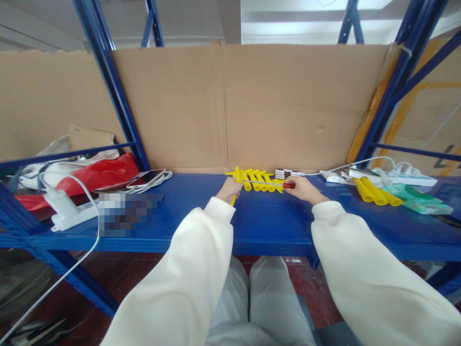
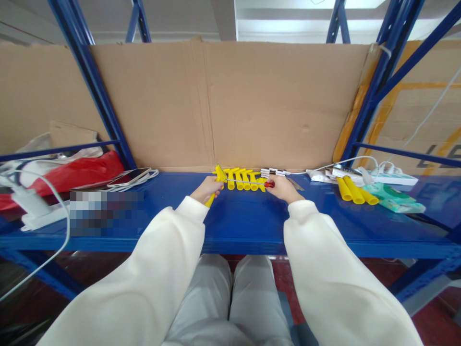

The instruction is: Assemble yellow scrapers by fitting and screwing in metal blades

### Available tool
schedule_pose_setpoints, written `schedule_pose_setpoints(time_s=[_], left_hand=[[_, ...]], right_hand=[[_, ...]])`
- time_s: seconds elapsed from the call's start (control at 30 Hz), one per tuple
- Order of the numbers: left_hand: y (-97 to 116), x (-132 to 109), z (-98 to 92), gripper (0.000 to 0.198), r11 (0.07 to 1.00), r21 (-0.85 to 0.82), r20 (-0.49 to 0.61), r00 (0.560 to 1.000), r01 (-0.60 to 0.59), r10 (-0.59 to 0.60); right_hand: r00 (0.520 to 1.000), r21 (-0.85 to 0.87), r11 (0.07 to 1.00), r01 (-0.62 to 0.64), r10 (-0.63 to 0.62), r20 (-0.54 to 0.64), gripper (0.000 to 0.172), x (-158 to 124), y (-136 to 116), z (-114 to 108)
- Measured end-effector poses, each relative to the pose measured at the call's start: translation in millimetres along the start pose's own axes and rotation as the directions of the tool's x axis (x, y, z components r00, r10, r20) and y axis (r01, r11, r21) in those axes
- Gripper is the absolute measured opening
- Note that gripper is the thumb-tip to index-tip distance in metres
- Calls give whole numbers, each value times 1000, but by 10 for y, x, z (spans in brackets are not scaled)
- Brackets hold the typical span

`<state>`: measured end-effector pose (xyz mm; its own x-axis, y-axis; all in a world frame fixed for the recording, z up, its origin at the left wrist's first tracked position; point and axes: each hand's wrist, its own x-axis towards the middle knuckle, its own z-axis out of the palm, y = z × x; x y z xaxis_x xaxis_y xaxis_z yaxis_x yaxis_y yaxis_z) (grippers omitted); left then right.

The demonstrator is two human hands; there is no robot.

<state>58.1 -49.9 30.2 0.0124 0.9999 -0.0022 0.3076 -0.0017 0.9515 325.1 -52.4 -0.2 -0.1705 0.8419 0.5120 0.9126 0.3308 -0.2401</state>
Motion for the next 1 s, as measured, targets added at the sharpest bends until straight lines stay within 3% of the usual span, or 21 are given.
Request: schedule_pose_setpoints(time_s=[0.23,0.33,0.53,1.0], left_hand=[[-67,100,-10,19,999,28,-46,998,-30,31],[-97,146,-13,21,999,0,-38,999,-38,38],[-84,137,-6,24,999,20,-38,999,-30,31],[-57,88,-3,24,999,39,-54,998,-23,25]], right_hand=[[999,54,998,41,-42,27,18,-24,-38,-33],[998,1,999,53,-53,43,17,-27,-77,-52],[998,-168,985,-47,53,28,14,-39,-156,-71],[1000,-122,992,21,-19,15,4,-30,-63,-55]])
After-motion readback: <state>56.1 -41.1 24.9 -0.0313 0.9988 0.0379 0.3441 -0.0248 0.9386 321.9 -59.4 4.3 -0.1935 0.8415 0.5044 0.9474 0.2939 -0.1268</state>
